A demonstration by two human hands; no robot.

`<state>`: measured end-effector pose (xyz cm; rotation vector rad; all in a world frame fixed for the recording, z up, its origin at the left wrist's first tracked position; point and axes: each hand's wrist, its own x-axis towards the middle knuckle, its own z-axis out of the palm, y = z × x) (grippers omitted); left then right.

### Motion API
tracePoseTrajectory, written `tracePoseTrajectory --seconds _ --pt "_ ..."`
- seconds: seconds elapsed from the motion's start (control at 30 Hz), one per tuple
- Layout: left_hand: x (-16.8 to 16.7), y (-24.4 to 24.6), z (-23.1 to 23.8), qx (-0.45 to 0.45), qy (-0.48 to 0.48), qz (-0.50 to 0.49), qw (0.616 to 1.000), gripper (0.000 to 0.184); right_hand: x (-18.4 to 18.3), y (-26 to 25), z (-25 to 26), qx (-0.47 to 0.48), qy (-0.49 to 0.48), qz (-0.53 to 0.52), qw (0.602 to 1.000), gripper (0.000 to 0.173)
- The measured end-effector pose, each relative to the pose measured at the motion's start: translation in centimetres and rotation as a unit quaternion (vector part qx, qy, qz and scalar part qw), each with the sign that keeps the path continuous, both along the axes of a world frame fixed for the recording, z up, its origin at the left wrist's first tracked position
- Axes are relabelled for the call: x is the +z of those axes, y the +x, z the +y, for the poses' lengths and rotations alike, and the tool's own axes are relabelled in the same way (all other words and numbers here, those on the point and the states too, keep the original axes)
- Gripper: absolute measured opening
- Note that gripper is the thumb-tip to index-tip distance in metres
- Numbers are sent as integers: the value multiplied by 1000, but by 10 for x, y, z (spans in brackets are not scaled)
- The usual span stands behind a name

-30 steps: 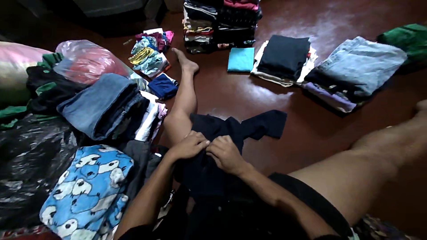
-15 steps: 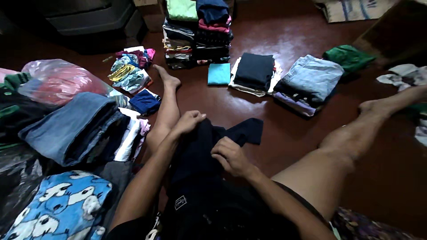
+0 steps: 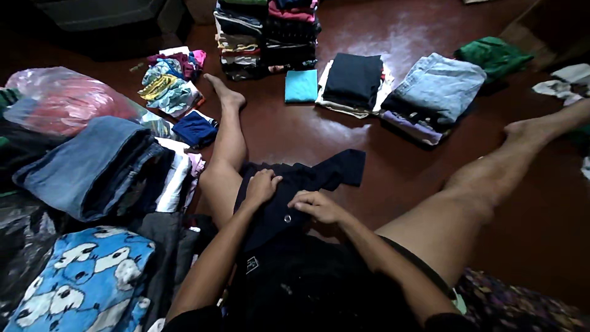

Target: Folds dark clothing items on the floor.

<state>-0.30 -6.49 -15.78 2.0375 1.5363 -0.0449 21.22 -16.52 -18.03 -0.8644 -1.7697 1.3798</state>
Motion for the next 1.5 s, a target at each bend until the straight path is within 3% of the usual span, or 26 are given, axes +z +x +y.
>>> tracePoseTrajectory --seconds 0.07,0.2,0.27,0.33,0.4,0.47,0.53,0.67,0.77,0.83,0.93,1.0,1.07,1.17,1.33,1.43,1.5 --pt "-7 -6 -8 11 63 -6 998 41 -10 3 -2 -6 -22 0 1000 45" --pt "12 -19 -30 -33 234 -112 965 40 -18 16 -11 -28 -27 -246 969 113" --pt "36 -27 -60 -118 176 -98 972 48 -24 8 -22 -21 -51 -315 948 123" --pt "54 -33 -97 -207 63 -26 976 67 -27 -3 -31 11 -76 -345 935 128" --pt "55 -41 -124 -241 -8 48 969 79 -25 -16 -29 42 -85 -367 925 132" --pt "48 -53 -134 -214 8 67 974 70 -22 -23 -24 42 -66 -355 932 121" --pt "49 -62 -127 -184 51 74 979 55 -24 -21 -18 0 -39 -295 955 91" --pt "76 -69 -97 -136 45 110 984 45 -23 -6 -5 -169 3 -108 980 51" --pt "120 -66 -75 -97 13 66 993 34 4 -1 15 -306 -29 13 951 38" --pt "145 -61 -61 -72 73 -7 995 28 28 4 29 -331 -11 43 943 46" --pt "186 -40 -45 -31 122 -51 991 18 78 -9 27 -323 94 -37 941 90" --pt "210 -20 -38 -34 118 -58 991 20 110 -35 15 -370 181 -94 906 100" --pt "227 3 -34 -71 123 -57 988 21 125 -49 16 -410 207 -124 880 91" --pt "252 22 -22 -140 148 -51 978 23 133 -26 38 -419 138 -167 882 79" --pt "299 31 17 -233 194 -58 951 29 197 48 65 -373 128 -262 881 21" --pt "343 44 31 -228 251 -8 941 27 253 99 91 -388 141 -373 831 17" --pt "374 40 47 -236 303 -5 923 18 296 138 106 -402 130 -432 797 24"
